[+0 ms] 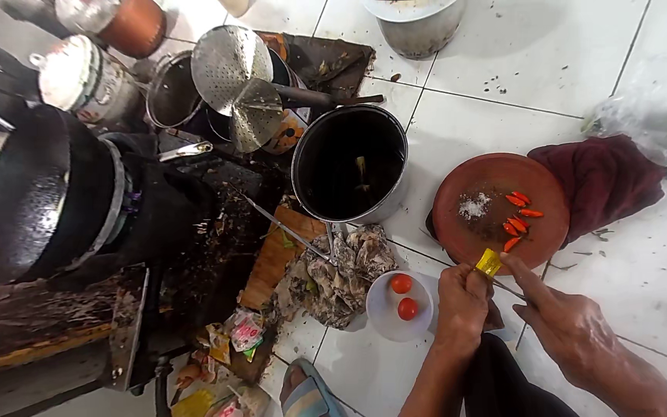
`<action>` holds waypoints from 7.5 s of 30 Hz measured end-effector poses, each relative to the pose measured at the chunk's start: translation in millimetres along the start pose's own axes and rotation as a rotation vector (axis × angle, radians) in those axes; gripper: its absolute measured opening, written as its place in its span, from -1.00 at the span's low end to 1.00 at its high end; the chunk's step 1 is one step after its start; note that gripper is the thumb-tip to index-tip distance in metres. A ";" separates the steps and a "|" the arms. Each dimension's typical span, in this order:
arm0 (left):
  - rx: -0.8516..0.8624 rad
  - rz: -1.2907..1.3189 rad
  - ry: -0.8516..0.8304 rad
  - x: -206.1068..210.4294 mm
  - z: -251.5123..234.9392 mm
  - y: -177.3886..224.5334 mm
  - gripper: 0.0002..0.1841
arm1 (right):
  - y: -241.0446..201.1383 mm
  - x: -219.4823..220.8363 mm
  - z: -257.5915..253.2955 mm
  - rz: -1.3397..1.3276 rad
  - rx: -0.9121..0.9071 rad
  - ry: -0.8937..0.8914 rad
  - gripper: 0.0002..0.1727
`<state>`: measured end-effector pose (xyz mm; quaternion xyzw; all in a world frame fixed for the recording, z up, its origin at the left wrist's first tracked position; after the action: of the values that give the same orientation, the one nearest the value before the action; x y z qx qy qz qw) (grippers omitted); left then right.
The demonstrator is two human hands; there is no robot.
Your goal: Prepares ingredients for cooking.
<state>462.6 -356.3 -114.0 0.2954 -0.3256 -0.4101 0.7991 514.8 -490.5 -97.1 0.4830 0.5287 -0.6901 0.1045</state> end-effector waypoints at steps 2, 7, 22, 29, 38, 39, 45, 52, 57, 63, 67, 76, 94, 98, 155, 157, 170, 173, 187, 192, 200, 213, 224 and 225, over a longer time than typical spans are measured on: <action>-0.004 -0.004 0.025 1.7 0.7 -2.7 -0.68 | 0.3 2.0 2.1 0.057 0.008 -0.008 -0.30; -0.075 0.006 0.031 4.4 5.3 -6.6 -0.71 | -8.5 3.4 3.6 0.198 0.070 -0.009 -0.29; -0.065 0.148 0.005 1.1 11.6 -2.6 -0.62 | -8.0 6.6 7.0 0.281 0.098 -0.015 -0.42; -0.033 0.160 -0.044 8.4 9.9 -3.7 -0.57 | -10.1 1.7 -5.3 0.298 0.122 -0.027 -0.43; -0.126 -0.003 -0.140 -17.8 2.4 3.1 -0.63 | 0.2 1.5 -13.9 0.157 -0.021 -0.068 -0.18; -0.157 0.010 -0.179 -15.9 3.4 -1.7 -0.63 | 1.6 2.2 -11.4 0.141 -0.036 -0.074 -0.20; -0.192 -0.119 -0.341 1.3 11.2 -10.5 -0.70 | -5.2 -1.1 -17.4 0.089 -0.075 -0.139 -0.38; -0.044 -0.164 -0.338 -1.2 4.1 3.1 -0.74 | -9.9 -6.1 -31.5 0.100 -0.084 -0.097 -0.59; -0.034 -0.205 -0.290 -2.5 1.1 -3.3 -0.73 | -14.3 -0.1 -31.8 0.160 -0.057 -0.081 -0.48; 0.029 -0.269 0.014 -19.8 7.1 4.0 -0.71 | -16.1 9.8 -18.3 0.262 0.099 -0.113 -0.29; -0.047 -0.285 -0.040 -13.4 11.5 2.7 -0.73 | -15.2 11.0 -4.7 0.285 0.121 -0.112 -0.29; 0.019 -0.309 -0.028 -5.5 11.3 -2.6 -0.76 | -28.9 13.5 -31.3 0.282 0.118 -0.105 -0.29; -0.048 -0.088 0.004 -3.4 17.1 4.0 -0.79 | -30.4 2.7 -36.4 0.257 0.059 -0.065 -0.48; 0.037 -0.046 -0.081 -14.7 18.3 7.1 -0.77 | -24.6 -1.1 -27.4 0.282 0.049 -0.080 -0.52; 0.124 -0.571 0.034 -6.4 7.0 -5.5 -0.78 | -7.7 11.8 -39.0 -0.098 0.080 -0.138 -0.49; 0.161 -0.624 0.151 -4.5 8.9 -5.5 -0.78 | -17.4 15.1 -37.7 0.113 0.059 -0.075 -0.41; 0.120 -0.675 0.243 -1.9 7.7 -2.5 -0.80 | -13.3 27.1 -15.7 0.179 0.143 -0.039 -0.47; 0.108 -0.608 0.206 -2.0 6.6 -0.9 -0.83 | -12.5 23.8 -16.0 0.137 0.104 -0.021 -0.47; 0.139 -0.572 0.291 8.6 10.1 -3.3 -0.80 | -10.4 26.5 -13.2 0.121 0.206 0.020 -0.46; 0.231 -0.672 0.342 11.2 13.0 -8.5 -0.77 | -13.0 27.9 -13.9 0.118 0.229 0.004 -0.44; 0.217 -0.863 0.307 9.0 7.8 -16.1 -0.73 | -10.1 31.9 -14.5 0.068 0.271 -0.006 -0.40; 0.190 -0.673 0.348 5.3 4.7 -10.7 -0.74 | -6.2 38.6 -15.9 -0.022 0.337 -0.044 -0.42; 0.371 -0.922 0.290 5.2 0.0 -38.1 -0.76 | 12.3 35.2 -28.1 -0.406 0.602 -0.349 -0.50; 0.370 -0.913 0.281 2.4 -0.8 -37.1 -0.76 | 13.8 34.9 -29.6 -0.445 0.633 -0.390 -0.53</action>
<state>447.1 -376.4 -141.2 0.5962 -0.1198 -0.6092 0.5090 522.4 -458.8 -132.2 0.2260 0.3526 -0.9023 -0.1020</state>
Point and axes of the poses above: each hand's wrist, its own z-axis away from the middle knuckle, its own x-axis out of the palm, y = z × x, the point moved 6 cm from there along -z, towards the middle knuckle, and after that the axes turned 12 degrees about -y, right-handed, at the moved point
